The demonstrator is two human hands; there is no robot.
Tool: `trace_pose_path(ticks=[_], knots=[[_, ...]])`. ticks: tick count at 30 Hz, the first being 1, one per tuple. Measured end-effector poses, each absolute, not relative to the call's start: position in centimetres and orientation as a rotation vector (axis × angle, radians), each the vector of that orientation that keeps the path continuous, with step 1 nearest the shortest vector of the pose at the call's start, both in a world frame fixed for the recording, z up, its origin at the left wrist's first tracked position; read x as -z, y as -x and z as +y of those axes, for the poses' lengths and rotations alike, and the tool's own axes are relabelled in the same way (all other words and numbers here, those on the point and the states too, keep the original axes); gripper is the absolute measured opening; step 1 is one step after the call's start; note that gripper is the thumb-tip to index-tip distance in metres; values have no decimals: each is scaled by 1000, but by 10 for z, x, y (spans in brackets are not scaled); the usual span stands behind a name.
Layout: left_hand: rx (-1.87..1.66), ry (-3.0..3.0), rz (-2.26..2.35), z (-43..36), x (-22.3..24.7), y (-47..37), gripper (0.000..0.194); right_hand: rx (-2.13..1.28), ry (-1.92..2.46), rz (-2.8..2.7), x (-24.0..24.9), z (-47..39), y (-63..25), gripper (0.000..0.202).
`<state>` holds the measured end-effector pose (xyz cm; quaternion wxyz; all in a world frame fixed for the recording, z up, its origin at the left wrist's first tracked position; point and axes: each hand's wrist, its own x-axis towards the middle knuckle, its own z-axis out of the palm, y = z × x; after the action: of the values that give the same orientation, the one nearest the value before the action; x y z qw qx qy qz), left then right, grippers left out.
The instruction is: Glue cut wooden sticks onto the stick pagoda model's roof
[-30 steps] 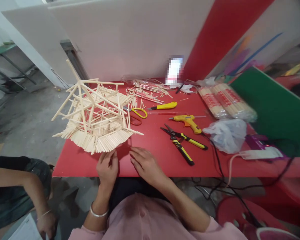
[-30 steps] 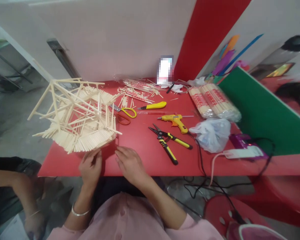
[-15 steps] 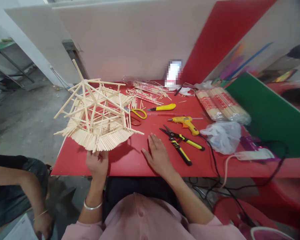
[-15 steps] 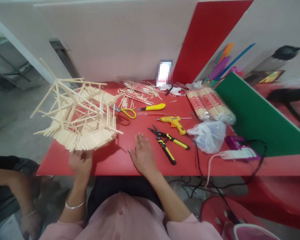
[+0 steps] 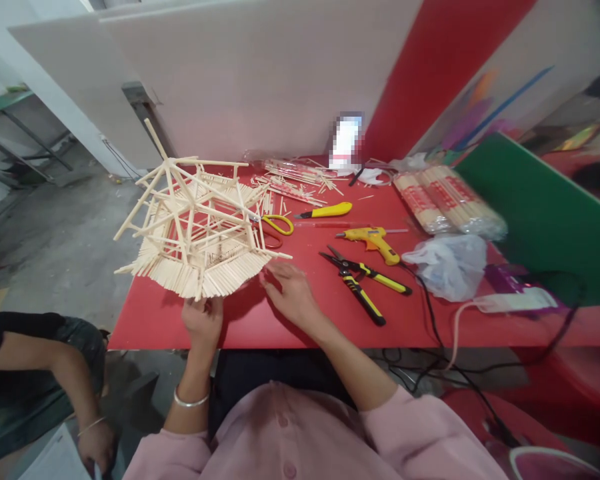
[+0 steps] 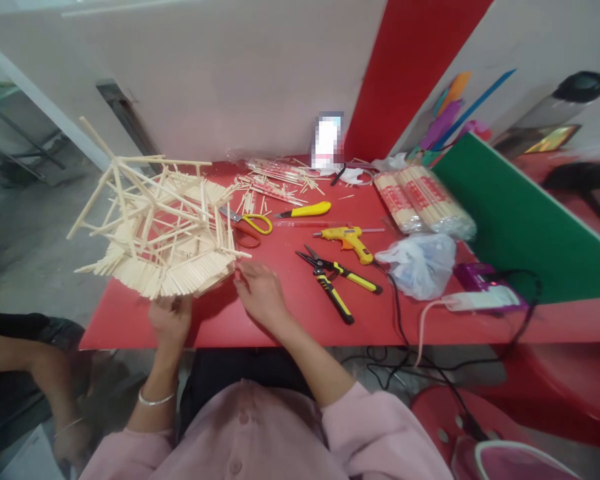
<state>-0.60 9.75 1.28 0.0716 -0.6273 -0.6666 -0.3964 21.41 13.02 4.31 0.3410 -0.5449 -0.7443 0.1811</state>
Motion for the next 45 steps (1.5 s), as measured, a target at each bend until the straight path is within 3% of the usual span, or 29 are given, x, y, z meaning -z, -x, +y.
trace_pose_path(ticks=[8, 15, 22, 26, 28, 33, 39, 42, 45], knots=[[1253, 1950, -1799, 98, -2, 6, 25, -586, 1498, -1765, -46, 157, -195, 21], [1267, 1877, -1880, 97, -5, 4, 35, -756, 1392, -1625, -25, 165, -188, 15], [1325, 1868, -1821, 97, -2, 6, 28, -939, 1277, -1457, -22, 170, -186, 9], [1514, 1812, -1767, 94, -4, 6, 13, -994, 1239, -1342, -30, 173, -182, 19], [1621, 1827, -1739, 91, -8, 3, 21, -998, 1231, -1292, -35, 175, -179, 24], [1881, 1768, -1896, 85, -23, -9, 48, -990, 1218, -1216, -44, 178, -173, 27], [2163, 1346, -2076, 90, -19, -5, 14, -979, 1211, -1161, -46, 181, -168, 30], [2244, 1270, -2233, 94, -9, 3, 14, -970, 1216, -1146, -47, 181, -168, 30], [2175, 1335, -2377, 96, -6, 4, 27, -960, 1218, -1134, -46, 182, -168, 31]])
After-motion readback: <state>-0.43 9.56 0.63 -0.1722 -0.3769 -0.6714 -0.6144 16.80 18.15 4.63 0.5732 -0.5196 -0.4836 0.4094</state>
